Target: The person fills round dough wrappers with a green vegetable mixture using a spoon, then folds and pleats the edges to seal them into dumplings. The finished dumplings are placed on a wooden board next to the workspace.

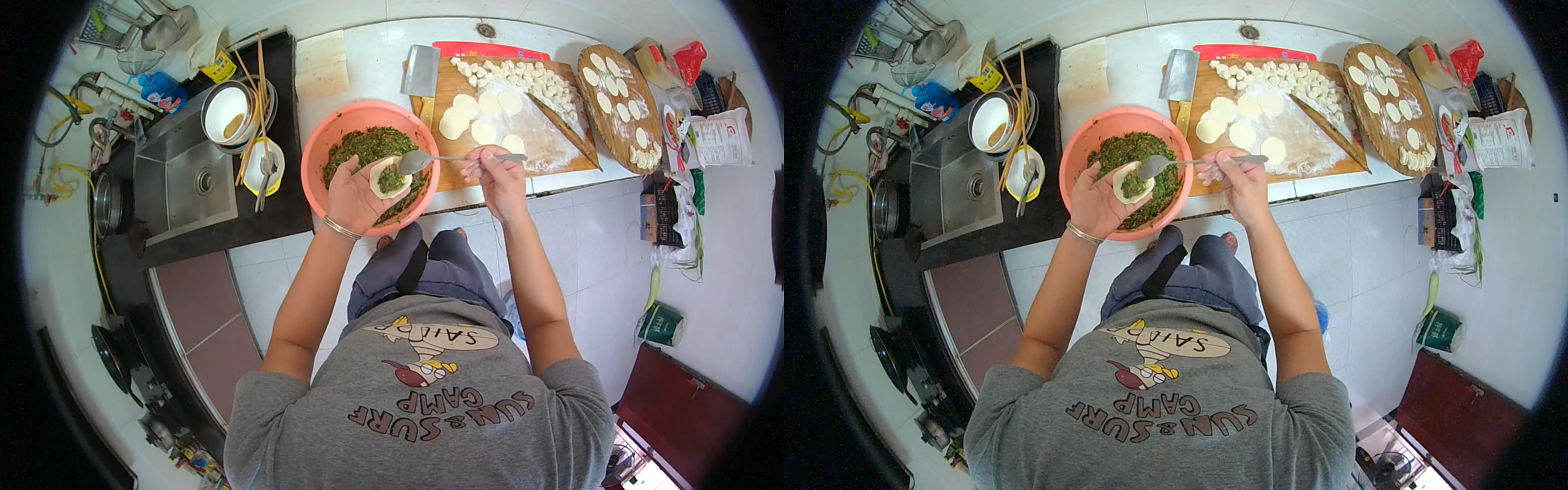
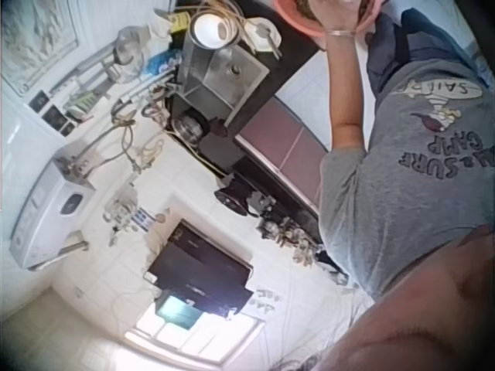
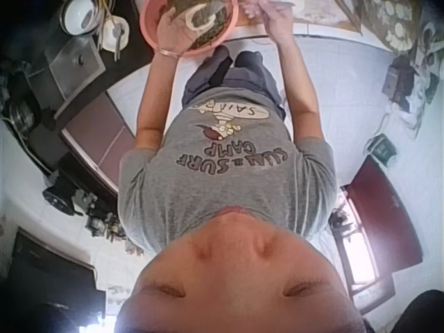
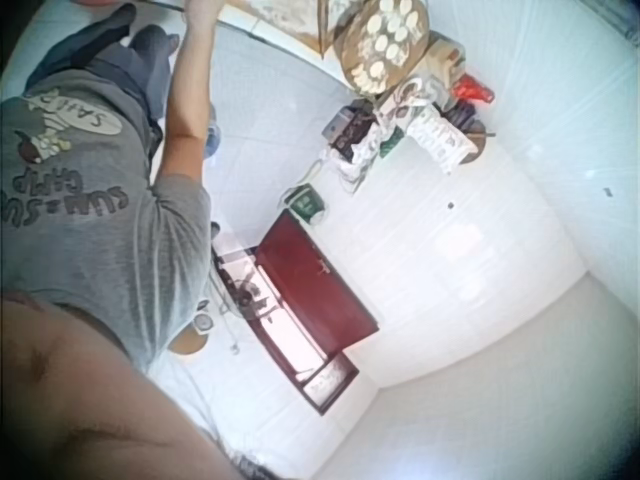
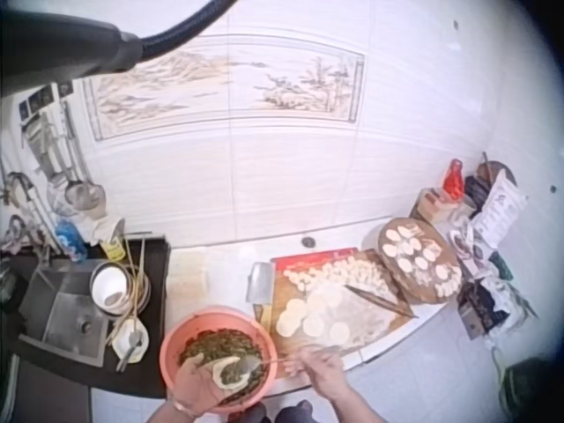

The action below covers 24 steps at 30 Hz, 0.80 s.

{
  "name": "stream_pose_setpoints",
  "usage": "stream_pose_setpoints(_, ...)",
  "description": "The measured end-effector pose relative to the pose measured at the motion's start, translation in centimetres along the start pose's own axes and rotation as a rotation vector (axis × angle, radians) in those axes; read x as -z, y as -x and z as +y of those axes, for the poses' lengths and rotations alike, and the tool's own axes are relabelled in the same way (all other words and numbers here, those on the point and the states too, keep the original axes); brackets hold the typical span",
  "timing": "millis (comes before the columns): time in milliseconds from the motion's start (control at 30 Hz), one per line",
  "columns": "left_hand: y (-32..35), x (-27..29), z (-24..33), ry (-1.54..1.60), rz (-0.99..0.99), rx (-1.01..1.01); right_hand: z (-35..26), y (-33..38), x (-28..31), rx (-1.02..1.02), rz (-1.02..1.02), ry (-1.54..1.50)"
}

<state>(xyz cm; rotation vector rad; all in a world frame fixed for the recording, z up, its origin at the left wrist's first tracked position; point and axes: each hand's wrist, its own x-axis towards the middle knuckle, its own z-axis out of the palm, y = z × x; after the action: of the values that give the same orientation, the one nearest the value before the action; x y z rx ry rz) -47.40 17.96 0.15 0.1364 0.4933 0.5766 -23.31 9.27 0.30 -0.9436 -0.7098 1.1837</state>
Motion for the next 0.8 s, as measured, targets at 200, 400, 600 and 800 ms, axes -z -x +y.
stream_pose_setpoints(200, -0.2, 0.1, -0.2, -0.009, -0.018, 0.001, 0.8, 0.1, -0.8, -0.092, -0.012, 0.018)
stream_pose_setpoints(400, 0.1, 0.3, -0.3, 0.001, 0.004, -0.016, 1.6, 0.5, -1.5, -0.170, -0.017, 0.026)
stream_pose_setpoints(600, 0.3, 0.2, -0.2, -0.004, -0.013, -0.035, 1.3, 0.3, -0.9, -0.110, 0.040, -0.220)
stream_pose_setpoints(800, 0.4, -0.1, -0.2, 0.002, -0.054, -0.024, 1.8, 0.6, -1.2, -0.159, 0.073, -0.118)
